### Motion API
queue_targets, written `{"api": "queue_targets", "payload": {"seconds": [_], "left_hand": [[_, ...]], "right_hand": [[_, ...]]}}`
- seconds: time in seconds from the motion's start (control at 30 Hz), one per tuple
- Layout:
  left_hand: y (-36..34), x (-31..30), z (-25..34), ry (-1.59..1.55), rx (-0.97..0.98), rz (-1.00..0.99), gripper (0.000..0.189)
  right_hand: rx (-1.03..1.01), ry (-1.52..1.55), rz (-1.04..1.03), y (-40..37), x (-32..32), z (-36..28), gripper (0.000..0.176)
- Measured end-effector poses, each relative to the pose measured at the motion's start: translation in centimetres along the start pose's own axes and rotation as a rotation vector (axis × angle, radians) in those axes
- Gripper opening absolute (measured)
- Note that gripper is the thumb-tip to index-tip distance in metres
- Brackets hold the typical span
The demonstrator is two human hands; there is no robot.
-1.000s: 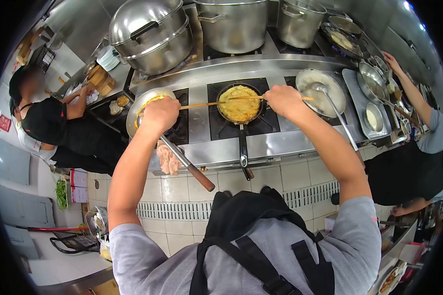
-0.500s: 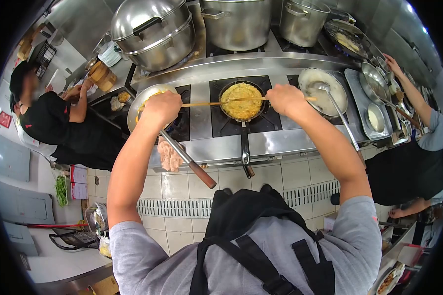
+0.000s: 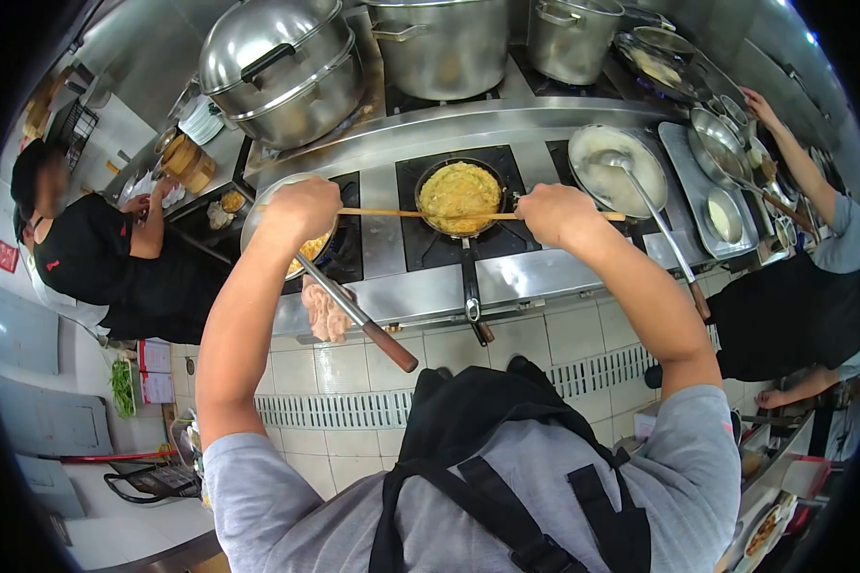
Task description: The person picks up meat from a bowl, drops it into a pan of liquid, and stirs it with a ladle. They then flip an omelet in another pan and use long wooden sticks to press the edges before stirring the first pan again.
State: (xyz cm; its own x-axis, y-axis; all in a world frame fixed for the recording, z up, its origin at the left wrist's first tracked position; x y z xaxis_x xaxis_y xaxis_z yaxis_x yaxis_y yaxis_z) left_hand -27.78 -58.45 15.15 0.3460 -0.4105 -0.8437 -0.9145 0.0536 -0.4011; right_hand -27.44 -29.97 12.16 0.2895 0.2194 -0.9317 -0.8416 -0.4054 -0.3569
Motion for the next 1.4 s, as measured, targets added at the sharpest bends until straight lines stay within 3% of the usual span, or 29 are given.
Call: {"api": "queue_targets", "payload": {"seconds": [0.1,0.17,0.27,0.47,0.57,0.83,0.93,1.13,1.2,1.33,1.4], "left_hand": [[-0.4,-0.6,0.0,0.028,0.072,0.016,0.037],[-1.8,-2.1,0.4,-0.003,0.128,0.108,0.022],[-2.0,-2.3,-0.1,-0.092,0.091,0.171,0.022],[-0.5,-0.8,1.8,-0.011,0.189,0.084,0.026],[-0.2,0.3,1.0,-0.039,0.145,0.063,0.028],[-2.4,-1.6,1.1,-0.083,0.189,0.096,0.034],[-1.2,-0.4,1.1,-0.040,0.148,-0.039,0.033],[-0.7,0.9,-0.3,-0.075,0.206,0.003,0.032],[-1.5,-0.5,-0.1,-0.157,0.274,0.161,0.033],[-0.2,-1.3,1.5,-0.159,0.296,0.227,0.042],[1.3,0.5,2.0,-0.158,0.294,0.181,0.043]], "right_hand": [[0.001,0.001,-0.001,-0.7,-0.3,0.4,0.021],[0.010,0.010,0.030,-1.4,-1.1,1.0,0.021],[0.031,0.008,0.048,-3.1,-2.8,2.8,0.022],[0.065,0.021,0.018,-2.2,0.3,3.7,0.022],[0.072,0.019,-0.053,-2.2,1.1,4.5,0.023],[0.060,0.020,0.022,-4.1,-2.1,4.2,0.028],[0.049,0.016,0.004,-2.5,-0.3,4.2,0.032],[0.037,0.035,-0.024,-2.7,-0.1,5.5,0.036],[0.041,0.026,-0.004,-3.8,-1.9,5.8,0.036],[0.161,0.036,-0.059,-3.4,-2.7,6.9,0.043],[0.164,0.006,-0.078,-2.7,-1.7,7.2,0.043]]}}
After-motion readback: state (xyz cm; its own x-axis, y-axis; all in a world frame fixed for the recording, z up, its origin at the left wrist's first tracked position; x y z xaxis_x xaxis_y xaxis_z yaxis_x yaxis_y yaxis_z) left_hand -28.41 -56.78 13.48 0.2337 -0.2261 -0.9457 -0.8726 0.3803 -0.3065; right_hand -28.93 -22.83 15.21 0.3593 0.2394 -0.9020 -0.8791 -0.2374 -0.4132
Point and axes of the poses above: each hand's wrist, its own y-axis towards the middle knuckle, its own x-axis out of the palm, z = x × y, the point moved 6 cm from there along y, towards the middle knuckle, and after that the axes turned 3 degrees about -z, right-handed, at the moved point
